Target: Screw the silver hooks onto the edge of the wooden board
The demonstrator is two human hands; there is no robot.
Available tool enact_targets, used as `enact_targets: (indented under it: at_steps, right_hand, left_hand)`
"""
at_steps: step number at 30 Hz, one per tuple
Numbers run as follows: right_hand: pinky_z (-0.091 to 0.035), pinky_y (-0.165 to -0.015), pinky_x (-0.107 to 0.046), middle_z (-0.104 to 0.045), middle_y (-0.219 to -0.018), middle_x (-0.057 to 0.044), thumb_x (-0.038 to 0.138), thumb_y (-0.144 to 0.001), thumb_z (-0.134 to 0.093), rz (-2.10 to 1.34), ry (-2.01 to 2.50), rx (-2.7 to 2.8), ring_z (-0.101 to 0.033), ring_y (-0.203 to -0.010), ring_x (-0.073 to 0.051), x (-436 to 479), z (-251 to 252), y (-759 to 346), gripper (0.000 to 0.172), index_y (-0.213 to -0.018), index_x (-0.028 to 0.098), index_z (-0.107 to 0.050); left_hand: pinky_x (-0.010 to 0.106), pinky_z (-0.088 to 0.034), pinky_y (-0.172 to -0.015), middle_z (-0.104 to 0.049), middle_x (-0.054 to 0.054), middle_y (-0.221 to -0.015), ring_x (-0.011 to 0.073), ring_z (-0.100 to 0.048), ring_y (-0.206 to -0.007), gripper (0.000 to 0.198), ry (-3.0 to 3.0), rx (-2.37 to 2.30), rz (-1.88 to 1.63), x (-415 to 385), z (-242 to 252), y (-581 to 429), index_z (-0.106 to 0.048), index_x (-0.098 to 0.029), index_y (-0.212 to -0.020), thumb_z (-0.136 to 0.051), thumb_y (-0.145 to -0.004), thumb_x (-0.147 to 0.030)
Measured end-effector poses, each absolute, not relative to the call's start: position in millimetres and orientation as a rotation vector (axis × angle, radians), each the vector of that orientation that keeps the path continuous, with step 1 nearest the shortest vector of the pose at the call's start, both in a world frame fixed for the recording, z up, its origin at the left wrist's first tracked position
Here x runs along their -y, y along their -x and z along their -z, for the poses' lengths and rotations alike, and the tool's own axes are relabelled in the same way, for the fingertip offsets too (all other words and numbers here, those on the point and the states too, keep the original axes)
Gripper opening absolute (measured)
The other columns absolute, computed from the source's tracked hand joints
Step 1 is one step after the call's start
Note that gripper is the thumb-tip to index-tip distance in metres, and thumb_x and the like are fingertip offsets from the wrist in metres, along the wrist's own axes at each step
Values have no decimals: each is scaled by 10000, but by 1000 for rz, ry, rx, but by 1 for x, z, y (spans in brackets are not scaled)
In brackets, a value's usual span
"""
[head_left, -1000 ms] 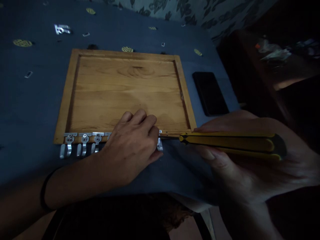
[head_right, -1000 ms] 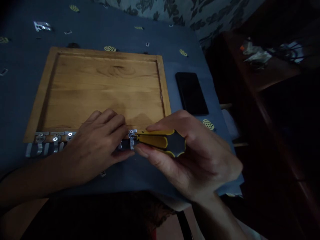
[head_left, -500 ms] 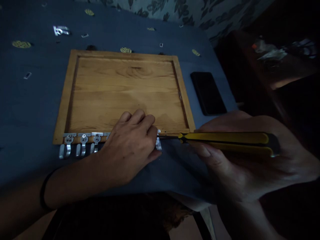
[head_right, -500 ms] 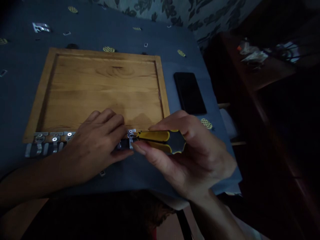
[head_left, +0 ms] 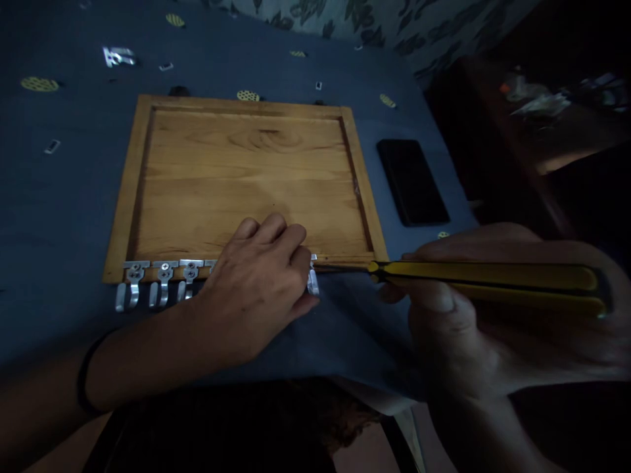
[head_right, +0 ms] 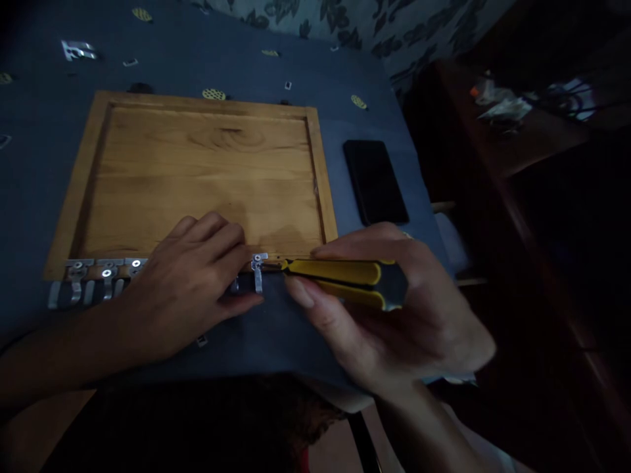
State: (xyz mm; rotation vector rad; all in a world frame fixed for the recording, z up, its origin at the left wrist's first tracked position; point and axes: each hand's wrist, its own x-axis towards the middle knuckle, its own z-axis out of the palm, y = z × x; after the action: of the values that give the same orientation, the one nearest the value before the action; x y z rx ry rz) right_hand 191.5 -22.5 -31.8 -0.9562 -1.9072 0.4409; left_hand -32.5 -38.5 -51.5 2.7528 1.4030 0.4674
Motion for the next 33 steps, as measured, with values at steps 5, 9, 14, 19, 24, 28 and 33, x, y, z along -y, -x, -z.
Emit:
enact_targets:
  at_steps: [5, 9, 14, 19, 24, 28, 33]
  right_hand:
    - [-551, -496, -312, -710, -841, 7, 148, -828, -770, -364, 900, 2025, -663, -619, -138, 22, 33, -183, 199, -993, 227, -692]
    - [-551, -500, -311, -704, -787, 25, 142, -836, -762, -313, 901, 2005, -650, -596, -132, 22, 33, -178, 138, -878, 249, -685]
    - [-556, -515, -324, -710, -775, 16, 222, -828, -801, -335, 892, 2017, -651, -613, -147, 21, 32, -174, 120, -852, 251, -688]
    - [-625, -634, -373, -758, -889, 2, 209, -831, -796, -459, 909, 1879, -723, -772, -194, 23, 31, -169, 213, -1029, 247, -730]
    - [-655, -671, -351, -788, -985, 36, 178, -843, -784, -621, 884, 1836, -732, -739, -158, 22, 33, -173, 283, -1114, 254, -750]
    - [-634, -631, -323, -782, -922, 36, 146, -822, -799, -623, 820, 1862, -712, -740, -137, 21, 35, -175, 243, -1050, 221, -762]
    - [-610, -637, -274, -774, -925, 34, 172, -800, -830, -476, 823, 1989, -691, -777, -110, 21, 31, -177, 270, -1050, 208, -736]
  left_hand:
    - [408, -401, -780, -647, 86, -938, 300, -591, -962, 265, -2748, -1397, -445, 39, 50, 33, -687, -116, -903, -741, -885, -374]
    - [408, -395, -773, -646, 91, -930, 297, -587, -966, 274, -2748, -1402, -444, 39, 51, 33, -674, -113, -896, -750, -878, -376]
    - [406, -393, -762, -641, 84, -918, 293, -583, -944, 278, -2767, -1403, -452, 38, 51, 32, -671, -131, -884, -756, -869, -395]
    - [405, -397, -774, -643, 83, -926, 289, -576, -967, 265, -2751, -1417, -396, 38, 49, 32, -686, -123, -919, -731, -896, -383]
    - [416, -418, -756, -650, 84, -932, 299, -583, -951, 273, -2761, -1407, -466, 38, 52, 32, -695, -126, -905, -736, -876, -394]
    - [410, -420, -750, -650, 82, -910, 292, -582, -935, 264, -2780, -1414, -491, 38, 54, 32, -681, -142, -867, -722, -880, -402]
    - [408, -413, -747, -649, 85, -913, 291, -574, -929, 240, -2761, -1404, -471, 38, 53, 31, -686, -137, -886, -718, -886, -375]
